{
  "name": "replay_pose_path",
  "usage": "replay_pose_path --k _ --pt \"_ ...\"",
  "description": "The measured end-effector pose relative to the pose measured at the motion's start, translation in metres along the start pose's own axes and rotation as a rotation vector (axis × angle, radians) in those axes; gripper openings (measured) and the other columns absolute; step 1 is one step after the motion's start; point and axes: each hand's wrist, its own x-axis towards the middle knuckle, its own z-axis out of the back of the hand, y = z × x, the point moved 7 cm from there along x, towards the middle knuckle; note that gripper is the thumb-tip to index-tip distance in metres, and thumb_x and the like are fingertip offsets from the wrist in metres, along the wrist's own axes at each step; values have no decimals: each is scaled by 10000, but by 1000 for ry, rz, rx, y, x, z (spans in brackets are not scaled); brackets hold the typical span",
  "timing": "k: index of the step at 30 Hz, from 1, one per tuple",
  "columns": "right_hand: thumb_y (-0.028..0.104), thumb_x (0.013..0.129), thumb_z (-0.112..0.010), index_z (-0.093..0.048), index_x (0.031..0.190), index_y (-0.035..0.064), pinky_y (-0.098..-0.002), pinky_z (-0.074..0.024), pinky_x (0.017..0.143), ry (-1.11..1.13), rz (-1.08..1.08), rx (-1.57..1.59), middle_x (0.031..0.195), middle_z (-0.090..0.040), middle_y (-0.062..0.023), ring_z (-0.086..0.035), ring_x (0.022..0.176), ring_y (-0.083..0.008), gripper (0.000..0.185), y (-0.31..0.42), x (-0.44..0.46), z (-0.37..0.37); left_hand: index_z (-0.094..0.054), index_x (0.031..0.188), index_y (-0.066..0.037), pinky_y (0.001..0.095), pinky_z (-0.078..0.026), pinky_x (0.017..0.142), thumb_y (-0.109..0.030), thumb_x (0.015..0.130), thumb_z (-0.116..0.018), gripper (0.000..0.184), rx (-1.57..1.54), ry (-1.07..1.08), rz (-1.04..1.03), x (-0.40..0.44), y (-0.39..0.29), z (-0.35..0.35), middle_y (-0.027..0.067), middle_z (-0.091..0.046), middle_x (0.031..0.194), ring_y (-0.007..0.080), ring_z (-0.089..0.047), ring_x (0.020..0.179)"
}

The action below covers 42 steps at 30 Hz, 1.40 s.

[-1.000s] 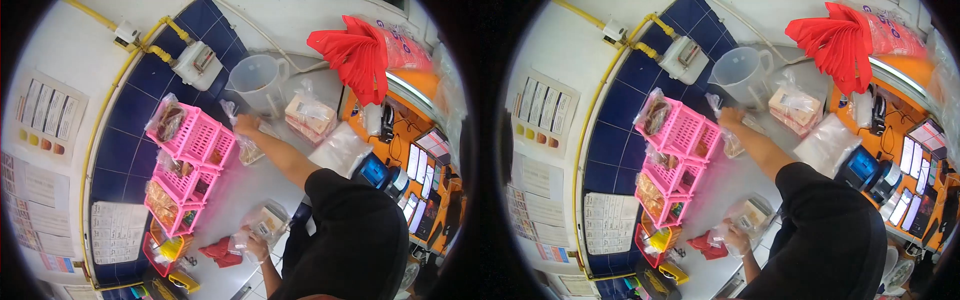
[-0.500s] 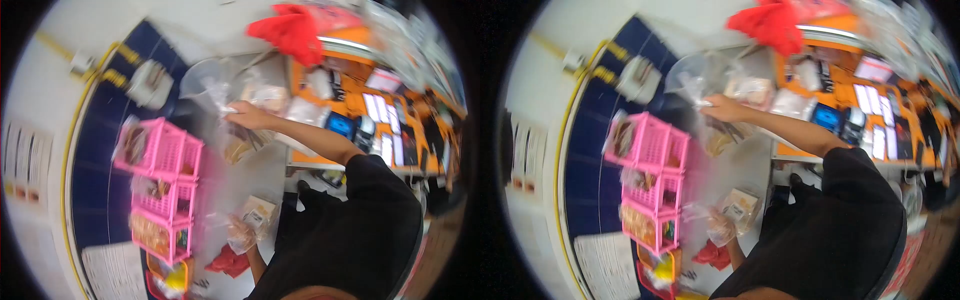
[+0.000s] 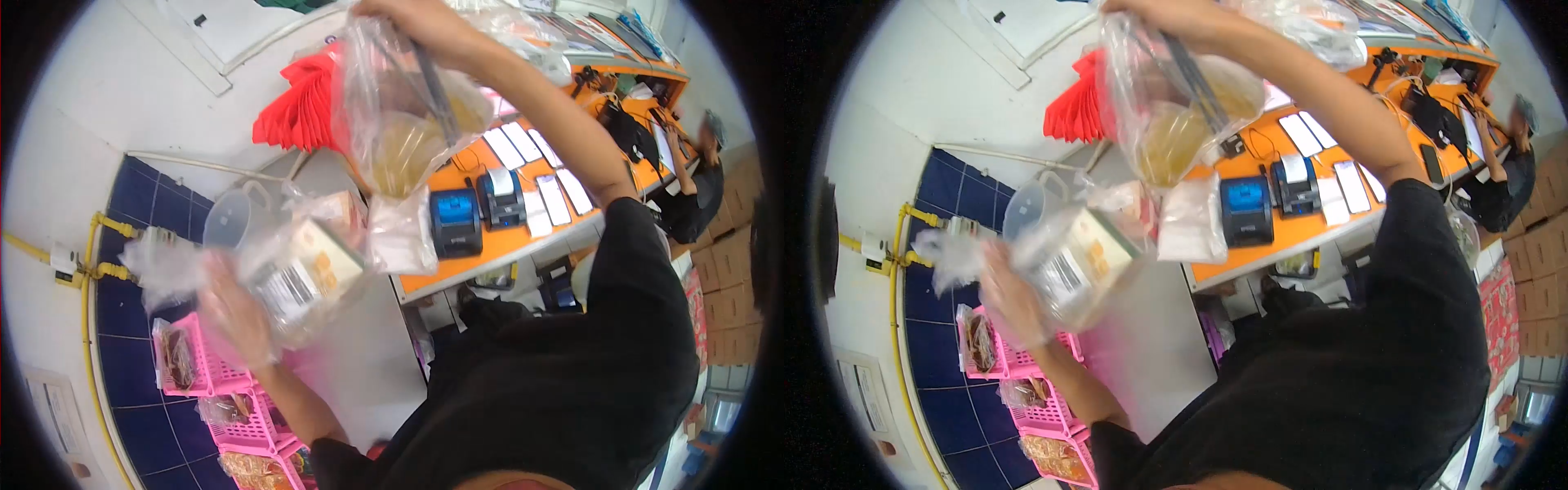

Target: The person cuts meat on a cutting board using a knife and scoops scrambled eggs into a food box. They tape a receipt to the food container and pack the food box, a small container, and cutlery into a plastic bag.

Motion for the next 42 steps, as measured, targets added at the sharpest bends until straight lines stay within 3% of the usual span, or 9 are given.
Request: replay_pose_path --k 4,5,14,16,18,28,35,40,42 --pt "253 923 -608 -676 817 79 -274 -326 466 61 63 221 624 -537 12 -454 505 -79 214 14 67 50 -572 1415 15 383 -402 1114 -440 1083 -405 588 -55 -151 -547 105 -122 -26 201 -618 1397 304 -576 1312" --pt "254 917 -612 -674 817 76 -275 -321 465 59 97 213 622 -530 11 -446 502 -82 214 13 88 61 -484 1492 -20 378 -403 1105 -232 1088 -346 477 -93 -49 -288 118 -174 -27 163 -575 1455 324 -572 1277" --pt "260 910 -584 -686 816 29 -308 -394 599 148 400 -2 731 -590 -3 -483 681 -114 270 -26 217 100 -720 1103 17 395 -478 860 -680 915 -609 731 -352 360 -609 244 -377 -153 100 -679 1047 195 -566 879" --pt "269 925 -561 -678 804 8 -308 -434 668 114 568 -86 726 -585 -14 -520 725 -123 310 -41 248 100 -630 1301 -132 434 -569 940 -432 985 -637 436 -383 298 -933 250 -419 -176 128 -702 1098 301 -684 1015" --pt "321 967 -560 -655 793 80 -253 -347 569 114 525 -190 681 -519 43 -440 631 -61 313 -67 269 106 -756 1084 21 403 -530 847 -707 801 -733 782 -233 253 -818 307 -412 -221 121 -731 943 225 -663 918" --pt "237 918 -567 -608 738 29 -276 -406 735 75 349 198 754 -572 -1 -491 760 -100 278 -135 306 84 -728 1176 -34 341 -490 911 -558 886 -718 599 -580 561 -667 339 -428 -304 82 -700 1123 164 -625 1003" --pt "431 971 -528 -712 1088 37 -442 -491 952 214 417 -392 1077 -694 -185 -649 1046 -341 451 -192 340 51 -712 1175 0 516 -503 943 -649 941 -511 719 -87 140 -724 400 -390 -363 307 -689 1156 434 -668 1103" --pt "300 917 -650 -642 1215 21 -464 -509 877 -291 801 -669 1124 -730 -187 -679 974 -306 408 -77 169 129 -662 1243 89 463 -471 1005 -725 866 -589 900 -44 126 -540 455 -364 -394 293 -666 1256 392 -632 1197" --pt "344 976 -587 -620 1218 5 -420 -540 882 -375 363 -194 1099 -707 -175 -688 1005 -275 418 -109 53 159 -643 1278 96 427 -461 1028 -641 863 -658 846 -303 252 -513 437 -362 -390 260 -657 1305 346 -624 1215"
